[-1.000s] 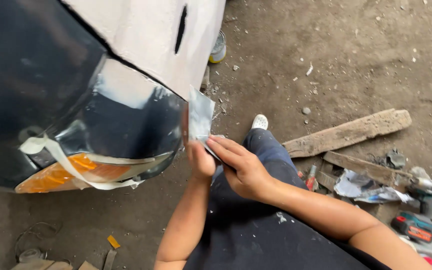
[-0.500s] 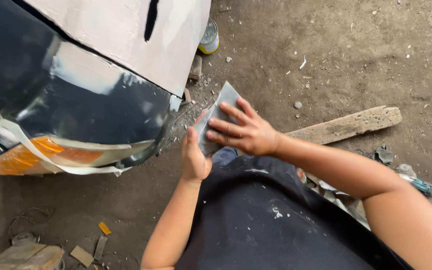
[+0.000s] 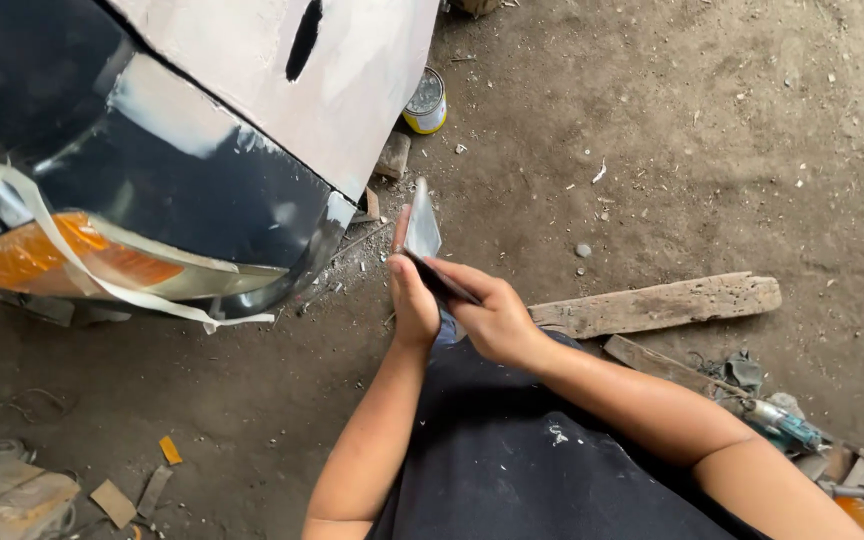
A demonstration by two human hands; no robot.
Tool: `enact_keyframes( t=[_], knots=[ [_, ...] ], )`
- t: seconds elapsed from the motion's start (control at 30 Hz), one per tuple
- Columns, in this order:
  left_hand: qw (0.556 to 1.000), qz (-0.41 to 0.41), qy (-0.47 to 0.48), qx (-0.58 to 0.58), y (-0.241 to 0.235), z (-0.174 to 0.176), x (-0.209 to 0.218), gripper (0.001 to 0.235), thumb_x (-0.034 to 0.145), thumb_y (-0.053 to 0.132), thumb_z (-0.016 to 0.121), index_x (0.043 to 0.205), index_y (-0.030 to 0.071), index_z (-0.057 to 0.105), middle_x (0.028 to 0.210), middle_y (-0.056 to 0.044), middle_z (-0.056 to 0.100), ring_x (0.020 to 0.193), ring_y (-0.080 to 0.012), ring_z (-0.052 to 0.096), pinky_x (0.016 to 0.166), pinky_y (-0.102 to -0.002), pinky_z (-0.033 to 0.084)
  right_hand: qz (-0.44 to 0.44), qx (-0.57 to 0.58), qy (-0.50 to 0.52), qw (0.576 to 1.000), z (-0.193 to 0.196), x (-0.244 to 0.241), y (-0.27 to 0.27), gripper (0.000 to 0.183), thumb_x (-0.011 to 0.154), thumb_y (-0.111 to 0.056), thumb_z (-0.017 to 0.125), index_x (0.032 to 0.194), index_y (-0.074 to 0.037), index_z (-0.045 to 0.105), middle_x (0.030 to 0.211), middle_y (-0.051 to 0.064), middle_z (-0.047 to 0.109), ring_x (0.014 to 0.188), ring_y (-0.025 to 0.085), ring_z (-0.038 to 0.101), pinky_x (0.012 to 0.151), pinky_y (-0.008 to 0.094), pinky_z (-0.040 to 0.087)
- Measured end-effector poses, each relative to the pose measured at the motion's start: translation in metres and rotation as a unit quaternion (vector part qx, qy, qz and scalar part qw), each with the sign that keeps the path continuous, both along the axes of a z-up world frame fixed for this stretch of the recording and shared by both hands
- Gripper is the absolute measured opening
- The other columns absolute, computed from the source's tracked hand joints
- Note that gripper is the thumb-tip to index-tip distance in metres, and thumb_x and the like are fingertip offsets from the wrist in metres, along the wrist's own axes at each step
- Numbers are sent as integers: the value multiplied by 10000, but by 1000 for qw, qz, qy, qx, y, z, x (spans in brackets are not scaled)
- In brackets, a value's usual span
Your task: The person sands the front fender of a car using a sanding block and sandpaper. They then scrape a purple substance from a can onto a metal sheet using a putty knife.
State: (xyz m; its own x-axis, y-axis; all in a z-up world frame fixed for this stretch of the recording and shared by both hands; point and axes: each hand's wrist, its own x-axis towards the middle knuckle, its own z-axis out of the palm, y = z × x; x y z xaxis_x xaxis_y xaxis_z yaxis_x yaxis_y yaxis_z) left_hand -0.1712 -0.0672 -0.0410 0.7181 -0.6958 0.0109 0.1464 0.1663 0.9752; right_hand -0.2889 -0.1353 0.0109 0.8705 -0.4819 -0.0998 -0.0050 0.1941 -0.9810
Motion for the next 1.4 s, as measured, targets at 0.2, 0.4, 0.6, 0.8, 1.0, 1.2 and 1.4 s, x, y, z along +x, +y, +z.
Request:
enact_keyframes(
  t=[0.2, 0.4, 0.6, 0.8, 1.0, 1.2, 1.4],
  knots=[
    [995, 4, -84, 61, 1, 12, -28, 885, 1065, 679, 289, 1575, -45, 305, 1541, -245, 424, 1431, -336, 448, 1206, -441, 360, -73, 118, 21, 990, -24, 11, -10, 585, 895, 100, 557, 1475, 20, 529, 1385, 81, 631, 1232, 141, 580, 1066, 280, 459],
    [979, 50, -129, 149, -3, -36, -21, 762, 1102, 582, 272, 1528, -35, 411, 1492, -222, 461, 1411, -325, 472, 1204, -425, 354, -48, 225, -37, 972, -43, -7, 2, 675, 830, 133, 529, 1494, 12, 521, 1403, 91, 606, 1241, 146, 568, 1059, 272, 450],
    [975, -66, -120, 173, 23, -38, -55, 540, 1096, 392, 475, 1462, -5, 500, 1429, -217, 577, 1340, -315, 570, 1126, -392, 443, -169, 126, 87, 974, -68, 6, -66, 701, 782, 131, 548, 1478, 47, 541, 1357, 110, 651, 1125, 234, 648, 965, 332, 519],
    [990, 71, -41, 116, 20, -4, -35, 510, 1114, 383, 395, 1424, -1, 524, 1335, -180, 638, 1214, -271, 625, 1054, -370, 487, -240, 219, -23, 946, -38, -30, -66, 771, 794, 116, 504, 1551, -13, 435, 1354, 136, 632, 1200, 280, 634, 1056, 404, 518],
    [977, 181, -91, 71, 3, -3, -68, 453, 1138, 426, 375, 1203, 33, 589, 1093, -121, 666, 1018, -222, 654, 899, -357, 547, -189, 372, 24, 908, -18, -21, -40, 672, 891, 47, 521, 1543, -84, 429, 1386, 119, 619, 1233, 284, 608, 1042, 432, 492],
    [866, 111, 483, -67, -5, -32, 7, 409, 1021, 496, 532, 1072, 97, 611, 850, -42, 640, 679, -141, 610, 563, -274, 509, -102, -405, -92, 904, -23, -60, -45, 431, 1021, 21, 572, 1418, -140, 617, 1490, 133, 620, 1424, 312, 606, 1210, 415, 478],
    [892, -28, 452, -2, -15, -50, -24, 474, 941, 520, 612, 1090, 70, 619, 741, -21, 578, 530, -139, 557, 421, -268, 438, 82, -565, -211, 794, 19, -52, -37, 453, 826, 8, 663, 1264, -99, 709, 1347, 156, 635, 1336, 375, 518, 1144, 579, 369]
  ],
)
